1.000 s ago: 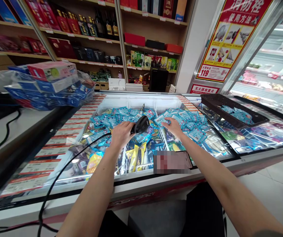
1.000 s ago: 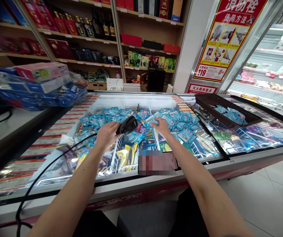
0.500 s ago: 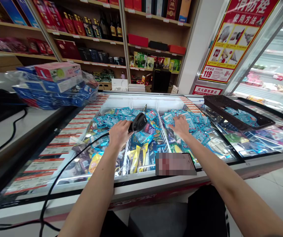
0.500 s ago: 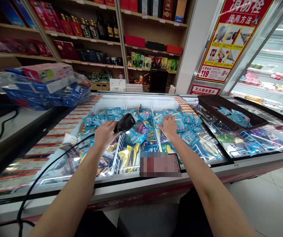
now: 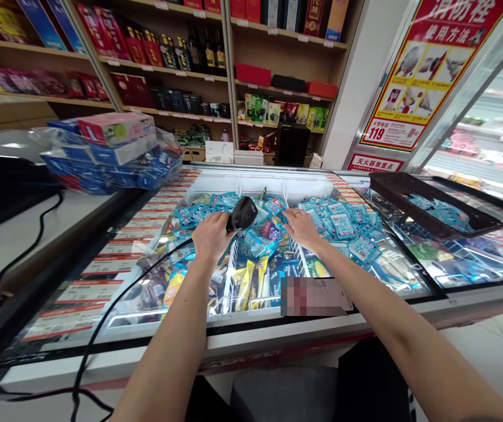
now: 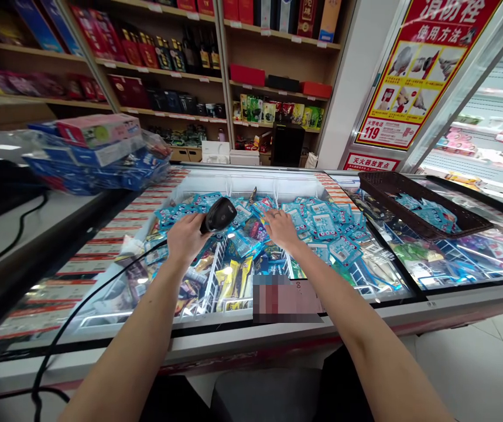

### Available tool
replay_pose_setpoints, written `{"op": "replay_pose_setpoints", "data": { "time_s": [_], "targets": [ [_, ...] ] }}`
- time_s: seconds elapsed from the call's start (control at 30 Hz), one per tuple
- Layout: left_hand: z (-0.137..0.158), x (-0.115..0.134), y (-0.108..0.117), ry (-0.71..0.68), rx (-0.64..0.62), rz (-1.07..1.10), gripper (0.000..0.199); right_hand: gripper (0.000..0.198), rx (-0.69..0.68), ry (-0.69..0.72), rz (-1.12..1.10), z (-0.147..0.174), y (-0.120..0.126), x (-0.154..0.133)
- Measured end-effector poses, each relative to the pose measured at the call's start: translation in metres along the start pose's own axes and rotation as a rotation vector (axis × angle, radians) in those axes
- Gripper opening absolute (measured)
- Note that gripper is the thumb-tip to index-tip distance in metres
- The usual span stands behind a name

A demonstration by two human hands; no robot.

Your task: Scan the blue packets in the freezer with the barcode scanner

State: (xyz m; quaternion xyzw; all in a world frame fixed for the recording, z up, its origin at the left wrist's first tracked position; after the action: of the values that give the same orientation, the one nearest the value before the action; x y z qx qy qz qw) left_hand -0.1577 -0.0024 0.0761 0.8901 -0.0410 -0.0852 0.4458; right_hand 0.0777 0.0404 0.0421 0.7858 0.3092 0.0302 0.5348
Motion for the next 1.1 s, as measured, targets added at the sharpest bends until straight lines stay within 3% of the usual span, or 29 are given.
{"op": "replay_pose_setpoints", "data": {
  "time_s": [0.17,0.37,0.53,0.9,1.1],
  "targets": [
    [-0.002,-0.005,0.0,0.035,0.017,-0.021,0.026,0.05,-0.13,0.118,-0.109,-0.014,-0.032,-0.036],
    [-0.003,-0.007,-0.001,0.052,0.033,-0.009,0.025,0.04,-0.166,0.152,-0.099,-0.014,-0.037,-0.048],
    [-0.002,-0.007,-0.002,0.05,0.019,0.002,0.027,0.04,-0.154,0.086,-0.146,-0.009,-0.026,-0.033],
    [-0.001,0.003,-0.004,-0.017,-0.002,0.014,0.029,0.057,0.059,-0.09,0.003,-0.004,-0.005,0.004],
    [-0.002,0.014,-0.007,-0.089,-0.044,0.02,0.029,0.04,-0.034,-0.2,-0.021,-0.007,-0.005,0.028]
  ]
}}
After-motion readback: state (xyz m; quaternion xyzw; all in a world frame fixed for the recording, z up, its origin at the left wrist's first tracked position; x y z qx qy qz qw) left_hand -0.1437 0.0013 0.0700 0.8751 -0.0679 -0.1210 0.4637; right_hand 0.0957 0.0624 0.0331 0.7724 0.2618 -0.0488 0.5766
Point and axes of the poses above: each hand's wrist, its own z-axis away from the middle knuckle, its own y-axis out of the back of the hand, x = y × z, the point moved 8 cm from there along -z, towards the middle knuckle, and after that the axes turned 9 degrees about -z, right-handed, at the moved point
